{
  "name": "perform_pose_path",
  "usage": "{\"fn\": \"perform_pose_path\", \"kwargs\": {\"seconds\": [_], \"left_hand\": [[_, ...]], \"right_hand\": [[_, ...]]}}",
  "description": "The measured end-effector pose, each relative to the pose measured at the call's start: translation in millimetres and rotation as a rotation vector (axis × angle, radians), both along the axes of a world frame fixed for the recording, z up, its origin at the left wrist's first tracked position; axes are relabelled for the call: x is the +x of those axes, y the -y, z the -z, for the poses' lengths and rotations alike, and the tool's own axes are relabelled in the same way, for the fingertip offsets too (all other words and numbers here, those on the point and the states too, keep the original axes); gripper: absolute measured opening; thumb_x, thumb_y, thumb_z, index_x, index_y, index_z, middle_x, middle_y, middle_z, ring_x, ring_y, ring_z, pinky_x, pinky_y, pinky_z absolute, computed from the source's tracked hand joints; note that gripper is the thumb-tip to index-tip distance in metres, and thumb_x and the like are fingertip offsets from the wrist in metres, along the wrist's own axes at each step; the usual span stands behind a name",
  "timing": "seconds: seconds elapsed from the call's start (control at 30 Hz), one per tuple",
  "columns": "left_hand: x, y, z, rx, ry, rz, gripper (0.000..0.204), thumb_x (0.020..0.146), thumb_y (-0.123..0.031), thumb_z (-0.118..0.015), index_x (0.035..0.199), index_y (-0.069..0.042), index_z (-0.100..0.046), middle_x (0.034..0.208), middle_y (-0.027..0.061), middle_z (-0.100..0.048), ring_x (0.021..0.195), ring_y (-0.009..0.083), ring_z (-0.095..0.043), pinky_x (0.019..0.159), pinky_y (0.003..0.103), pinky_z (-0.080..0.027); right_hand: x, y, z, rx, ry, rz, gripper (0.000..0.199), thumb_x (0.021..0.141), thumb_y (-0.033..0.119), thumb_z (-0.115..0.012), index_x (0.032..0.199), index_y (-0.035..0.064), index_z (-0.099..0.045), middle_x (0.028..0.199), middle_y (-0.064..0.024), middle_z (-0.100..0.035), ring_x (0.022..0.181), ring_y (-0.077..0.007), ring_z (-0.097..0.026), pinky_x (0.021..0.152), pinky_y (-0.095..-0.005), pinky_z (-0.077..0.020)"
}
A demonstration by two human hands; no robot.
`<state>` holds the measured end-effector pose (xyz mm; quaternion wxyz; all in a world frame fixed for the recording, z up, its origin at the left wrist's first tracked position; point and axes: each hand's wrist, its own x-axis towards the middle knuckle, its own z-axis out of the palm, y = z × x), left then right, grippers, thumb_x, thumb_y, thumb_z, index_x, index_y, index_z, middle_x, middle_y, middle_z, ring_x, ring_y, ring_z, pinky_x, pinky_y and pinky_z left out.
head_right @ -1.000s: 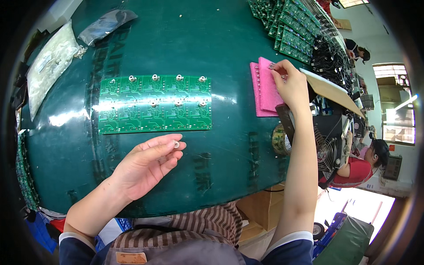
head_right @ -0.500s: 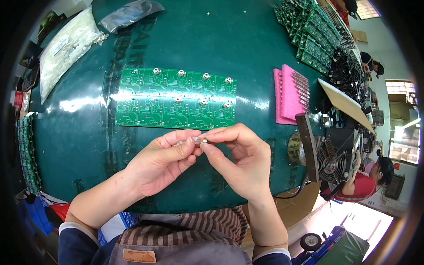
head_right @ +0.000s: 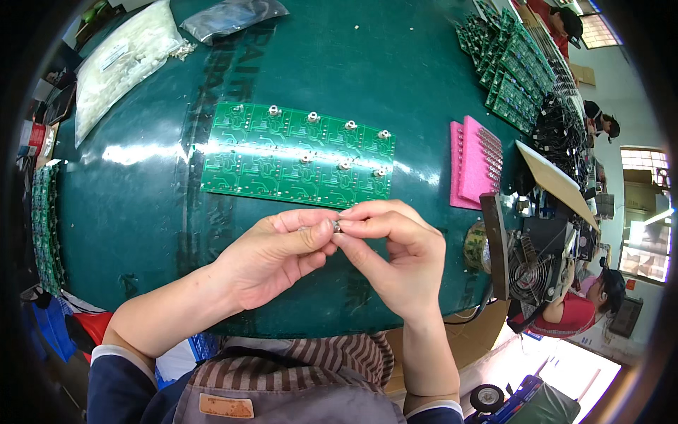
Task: The person assembles circuit boards by hand by fitting plastic spacers onto electronic components and inserting them into the boards, then stacks and arranges circuit boards on the table.
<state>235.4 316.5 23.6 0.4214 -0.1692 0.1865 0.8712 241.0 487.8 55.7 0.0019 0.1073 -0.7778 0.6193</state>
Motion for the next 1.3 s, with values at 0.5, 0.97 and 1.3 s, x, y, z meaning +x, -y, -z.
{"fn": "perform_pose_path", "kwargs": {"seconds": [0.5,0.97,1.3], "left_hand": [[8.1,-4.6,-3.4,0.019,-0.074,0.135,0.034,0.094,-0.016,-0.039,0.118,0.008,-0.045,0.105,0.0192,-0.057,0.092,0.0221,-0.059,0.085,0.033,-0.049],[10.1,-6.3,-0.9,-0.029,-0.096,0.151,0.032,0.095,-0.018,-0.042,0.114,0.007,-0.043,0.105,0.0187,-0.056,0.091,0.0207,-0.059,0.084,0.032,-0.049],[10.6,-6.8,-4.2,-0.036,-0.081,0.150,0.031,0.096,-0.020,-0.042,0.111,0.006,-0.044,0.105,0.0191,-0.056,0.089,0.0208,-0.060,0.083,0.032,-0.050]], "right_hand": [[-88.4,64.0,16.7,0.484,-0.014,-0.135,0.012,0.074,0.008,-0.068,0.083,-0.0002,-0.068,0.075,-0.0072,-0.067,0.070,-0.0131,-0.064,0.065,-0.0249,-0.0496],[-90.3,71.4,14.7,0.597,-0.028,-0.155,0.011,0.072,0.008,-0.067,0.081,0.0012,-0.069,0.074,-0.0094,-0.068,0.069,-0.0169,-0.065,0.066,-0.0281,-0.0513],[-90.6,72.7,8.5,0.658,-0.106,-0.196,0.009,0.071,0.006,-0.066,0.078,0.0005,-0.067,0.073,-0.0108,-0.067,0.069,-0.0196,-0.066,0.066,-0.0292,-0.0516]]}}
